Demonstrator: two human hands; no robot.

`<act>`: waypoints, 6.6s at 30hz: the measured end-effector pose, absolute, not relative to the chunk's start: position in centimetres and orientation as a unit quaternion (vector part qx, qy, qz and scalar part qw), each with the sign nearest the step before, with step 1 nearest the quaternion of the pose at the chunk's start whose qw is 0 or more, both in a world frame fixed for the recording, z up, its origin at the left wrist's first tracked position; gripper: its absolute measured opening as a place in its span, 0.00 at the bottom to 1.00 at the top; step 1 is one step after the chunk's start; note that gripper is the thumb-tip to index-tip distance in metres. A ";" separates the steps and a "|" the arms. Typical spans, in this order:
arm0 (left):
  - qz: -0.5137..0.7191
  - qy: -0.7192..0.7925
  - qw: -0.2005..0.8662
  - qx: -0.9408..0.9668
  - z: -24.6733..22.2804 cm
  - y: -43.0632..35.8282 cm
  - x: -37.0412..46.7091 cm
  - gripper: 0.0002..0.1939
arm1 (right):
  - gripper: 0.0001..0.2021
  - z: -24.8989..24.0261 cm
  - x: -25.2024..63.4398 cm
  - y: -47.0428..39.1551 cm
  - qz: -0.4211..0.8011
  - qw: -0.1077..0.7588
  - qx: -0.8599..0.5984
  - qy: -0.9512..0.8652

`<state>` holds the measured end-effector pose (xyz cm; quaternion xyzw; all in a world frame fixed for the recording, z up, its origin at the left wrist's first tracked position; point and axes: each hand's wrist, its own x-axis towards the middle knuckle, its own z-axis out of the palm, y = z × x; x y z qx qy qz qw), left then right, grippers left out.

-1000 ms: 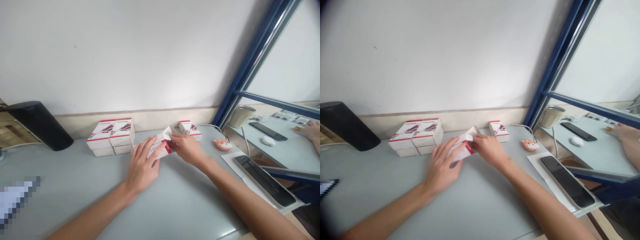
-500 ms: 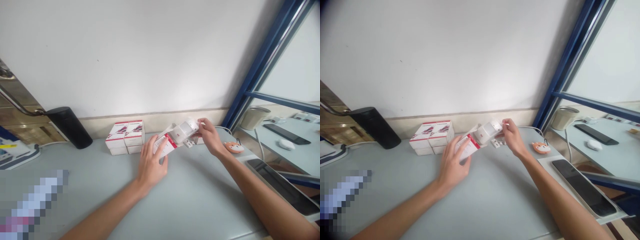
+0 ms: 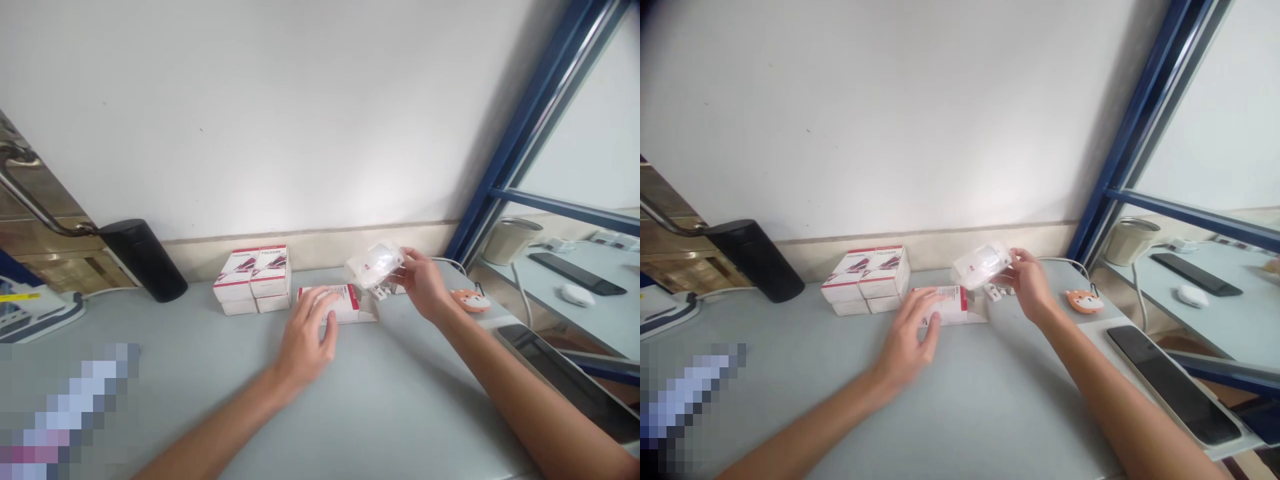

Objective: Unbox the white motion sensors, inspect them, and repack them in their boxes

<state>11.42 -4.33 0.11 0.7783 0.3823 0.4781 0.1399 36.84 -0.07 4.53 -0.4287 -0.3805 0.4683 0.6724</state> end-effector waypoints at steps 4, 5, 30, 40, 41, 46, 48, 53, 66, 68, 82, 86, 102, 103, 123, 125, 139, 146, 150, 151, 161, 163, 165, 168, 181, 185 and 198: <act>0.455 0.362 0.579 0.572 1.8 -5.8 11.7 0.22 | 0.12 4.4 34.6 -1.4 0.527 0.617 -0.411 -0.416; 0.446 0.339 0.647 0.517 1.9 -6.1 11.8 0.22 | 0.13 4.5 34.2 -1.8 0.534 0.600 -0.405 -0.436; 0.328 0.211 0.839 0.379 0.5 -6.5 11.2 0.23 | 0.07 6.6 33.2 -6.4 0.072 0.571 -0.353 -0.738; 0.368 0.210 0.826 0.371 0.4 -7.1 10.9 0.19 | 0.12 6.1 31.9 -6.3 0.231 0.507 -0.442 -0.704; 0.378 0.214 0.823 0.365 0.4 -7.1 11.0 0.19 | 0.13 6.1 31.9 -6.1 0.243 0.494 -0.444 -0.707; 0.386 0.249 0.818 0.346 0.5 -7.1 11.2 0.20 | 0.10 5.6 31.8 -5.6 0.301 0.448 -0.431 -0.723; 0.383 0.270 0.818 0.333 0.5 -7.1 11.1 0.22 | 0.10 5.4 31.6 -5.6 0.327 0.418 -0.416 -0.738; 0.345 0.276 0.823 0.358 0.8 -7.1 10.9 0.28 | 0.16 5.4 31.7 -5.2 0.347 0.449 -0.458 -0.684; 0.244 0.249 0.840 0.417 2.0 -6.6 10.2 0.26 | 0.17 5.6 35.7 -1.5 0.179 0.758 -0.474 -0.411; 0.254 0.247 0.840 0.410 2.0 -6.6 10.1 0.28 | 0.17 4.8 36.1 -0.6 0.201 0.784 -0.444 -0.385; 0.344 0.199 0.862 0.313 0.9 -5.9 10.6 0.24 | 0.21 2.9 34.5 -1.6 0.081 0.457 -0.557 -0.689; 0.379 0.225 0.844 0.305 0.8 -6.0 10.5 0.24 | 0.25 5.0 33.6 -3.3 0.295 0.380 -0.532 -0.696; 0.421 0.205 0.795 0.384 0.8 -6.7 11.1 0.14 | 0.25 3.8 32.2 -3.6 0.519 0.459 -0.477 -0.541; 0.409 0.196 0.799 0.394 0.5 -6.6 11.1 0.13 | 0.24 4.0 32.6 -3.4 0.507 0.487 -0.478 -0.526; 0.289 0.176 0.845 0.414 0.0 -4.6 10.5 0.26 | 0.30 4.2 37.6 0.0 0.412 0.633 -0.446 -0.480; 0.281 0.169 0.850 0.413 -0.1 -4.4 10.5 0.27 | 0.29 4.3 38.1 0.2 0.408 0.649 -0.445 -0.463; 0.219 0.182 0.857 0.429 0.5 -4.0 10.0 0.29 | 0.24 4.2 42.7 2.1 0.428 0.735 -0.380 -0.363; 0.204 0.170 0.866 0.423 0.0 -3.8 10.0 0.29 | 0.20 4.4 42.5 2.1 0.450 0.722 -0.378 -0.365; 0.212 0.170 0.865 0.421 -0.1 -3.9 9.9 0.28 | 0.17 4.4 42.2 2.0 0.472 0.717 -0.364 -0.362; 0.214 0.170 0.865 0.421 0.0 -3.9 10.0 0.28 | 0.17 4.4 42.2 1.9 0.472 0.721 -0.362 -0.357; 0.201 0.169 0.858 0.442 0.0 -3.5 10.1 0.27 | 0.15 5.3 43.8 1.8 0.477 0.740 -0.346 -0.325; 0.196 0.168 0.859 0.443 0.0 -3.4 10.1 0.27 | 0.16 5.6 44.0 1.6 0.489 0.740 -0.350 -0.300; 0.192 0.165 0.858 0.446 0.1 -3.4 10.1 0.27 | 0.17 6.0 44.3 1.4 0.499 0.744 -0.347 -0.278; 0.193 0.158 0.858 0.449 0.1 -3.5 10.3 0.27 | 0.17 6.5 44.9 1.1 0.503 0.744 -0.332 -0.289; 0.202 0.169 0.883 0.389 0.0 -4.1 10.2 0.27 | 0.18 5.3 44.8 1.4 0.483 0.728 -0.353 -0.335; 0.203 0.170 0.886 0.380 0.2 -4.2 10.3 0.27 | 0.18 5.0 44.1 1.5 0.460 0.719 -0.378 -0.357; 0.199 0.173 0.877 0.401 -0.2 -4.2 10.2 0.25 | 0.13 3.8 43.6 2.0 0.457 0.700 -0.433 -0.337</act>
